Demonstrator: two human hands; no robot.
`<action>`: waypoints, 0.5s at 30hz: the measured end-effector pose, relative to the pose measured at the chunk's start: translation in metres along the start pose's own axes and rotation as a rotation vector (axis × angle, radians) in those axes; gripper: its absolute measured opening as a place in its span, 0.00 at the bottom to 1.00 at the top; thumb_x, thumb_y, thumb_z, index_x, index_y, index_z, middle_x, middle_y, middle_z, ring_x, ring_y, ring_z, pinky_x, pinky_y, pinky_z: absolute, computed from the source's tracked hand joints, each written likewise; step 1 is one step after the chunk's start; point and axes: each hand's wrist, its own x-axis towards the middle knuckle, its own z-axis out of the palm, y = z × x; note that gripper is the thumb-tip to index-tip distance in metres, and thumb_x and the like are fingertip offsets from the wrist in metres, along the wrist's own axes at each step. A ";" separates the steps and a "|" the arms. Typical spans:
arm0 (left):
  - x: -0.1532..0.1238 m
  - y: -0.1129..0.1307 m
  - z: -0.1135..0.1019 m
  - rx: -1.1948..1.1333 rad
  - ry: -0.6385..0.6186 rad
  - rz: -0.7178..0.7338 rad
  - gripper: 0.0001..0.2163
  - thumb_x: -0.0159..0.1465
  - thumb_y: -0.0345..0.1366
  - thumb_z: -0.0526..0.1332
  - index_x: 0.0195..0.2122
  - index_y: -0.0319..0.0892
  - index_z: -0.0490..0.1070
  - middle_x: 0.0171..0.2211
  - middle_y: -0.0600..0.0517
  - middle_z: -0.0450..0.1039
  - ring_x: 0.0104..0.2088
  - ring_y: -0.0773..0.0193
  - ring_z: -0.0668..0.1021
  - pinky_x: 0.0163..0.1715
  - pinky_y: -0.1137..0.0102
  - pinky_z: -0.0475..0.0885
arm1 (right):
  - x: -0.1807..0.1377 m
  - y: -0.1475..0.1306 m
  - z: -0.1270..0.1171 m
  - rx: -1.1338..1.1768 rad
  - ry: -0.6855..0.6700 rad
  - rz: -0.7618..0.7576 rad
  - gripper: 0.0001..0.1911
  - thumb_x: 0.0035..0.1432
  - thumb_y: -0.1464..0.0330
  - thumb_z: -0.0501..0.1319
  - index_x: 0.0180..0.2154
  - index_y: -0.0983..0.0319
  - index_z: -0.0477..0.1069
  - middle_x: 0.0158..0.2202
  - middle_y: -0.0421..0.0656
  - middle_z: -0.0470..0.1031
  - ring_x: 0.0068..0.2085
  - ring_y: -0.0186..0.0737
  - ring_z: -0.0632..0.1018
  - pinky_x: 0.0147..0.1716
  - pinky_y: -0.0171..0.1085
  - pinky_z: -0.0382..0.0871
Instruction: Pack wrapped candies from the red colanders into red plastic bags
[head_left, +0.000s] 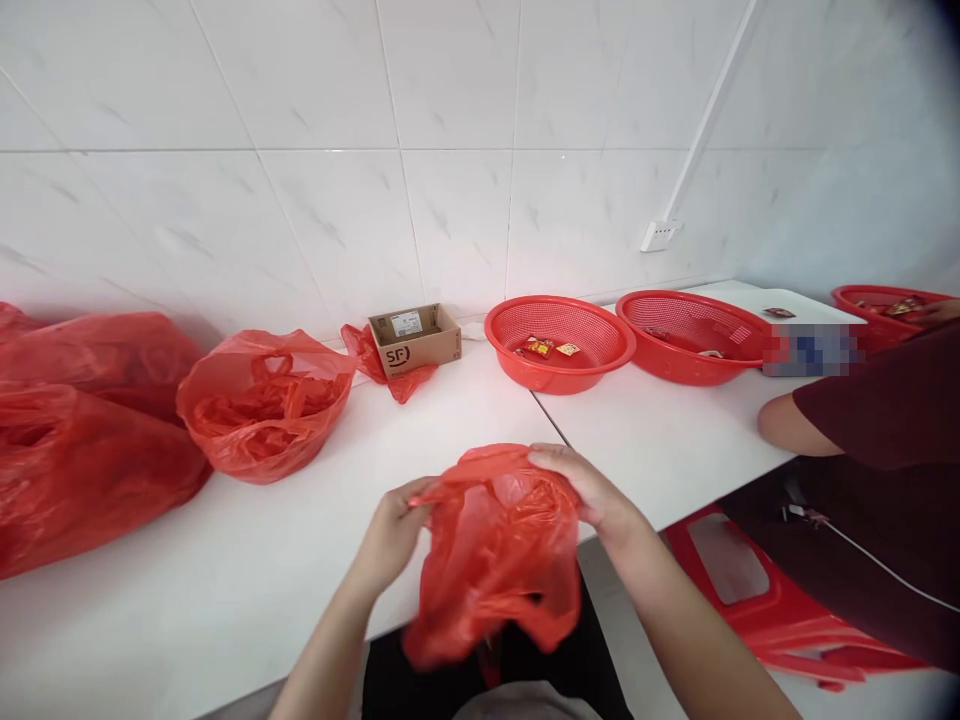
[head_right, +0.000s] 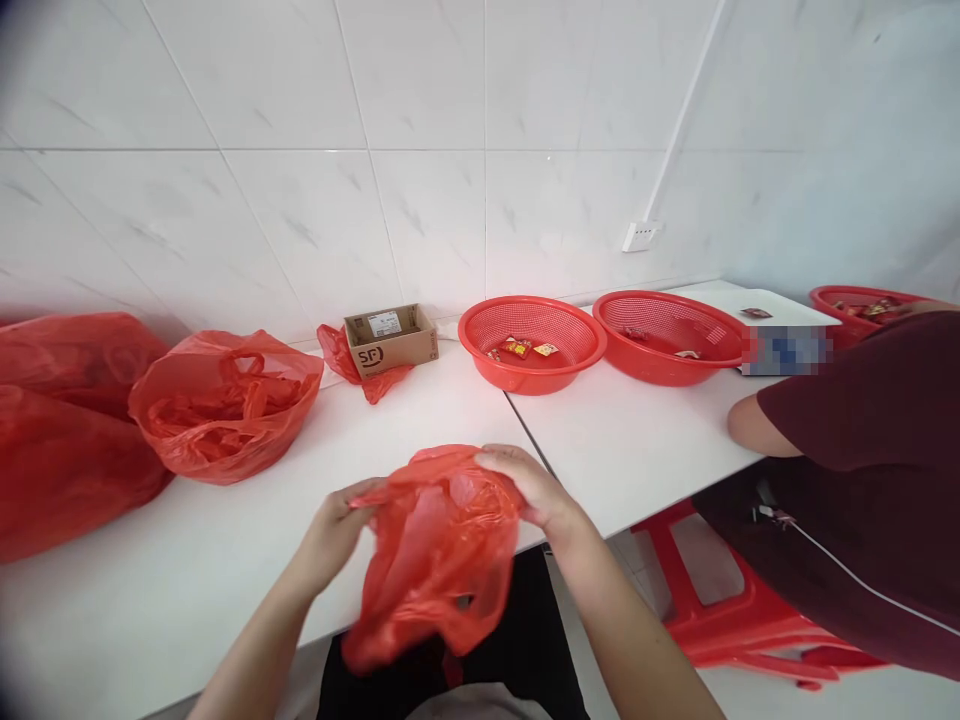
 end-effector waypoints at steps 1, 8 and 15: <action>-0.001 0.003 -0.010 -0.164 0.034 -0.071 0.05 0.55 0.31 0.59 0.28 0.41 0.75 0.24 0.54 0.74 0.26 0.64 0.74 0.29 0.71 0.69 | 0.002 -0.004 -0.009 -0.048 0.073 -0.020 0.14 0.46 0.60 0.67 0.24 0.61 0.65 0.18 0.33 0.63 0.19 0.29 0.61 0.22 0.31 0.53; -0.002 -0.005 -0.019 -0.728 0.326 -0.346 0.06 0.56 0.36 0.64 0.30 0.39 0.73 0.24 0.54 0.74 0.26 0.64 0.77 0.29 0.71 0.74 | -0.012 -0.030 0.010 -0.396 0.579 -0.556 0.10 0.52 0.63 0.64 0.29 0.57 0.63 0.21 0.34 0.62 0.23 0.33 0.64 0.26 0.34 0.58; -0.004 -0.012 0.006 -0.825 0.314 -0.423 0.04 0.60 0.33 0.61 0.31 0.38 0.72 0.26 0.53 0.75 0.26 0.65 0.78 0.33 0.68 0.76 | -0.035 -0.018 0.068 -0.988 -0.094 -0.563 0.08 0.59 0.66 0.60 0.40 0.52 0.76 0.38 0.40 0.78 0.41 0.43 0.76 0.45 0.41 0.66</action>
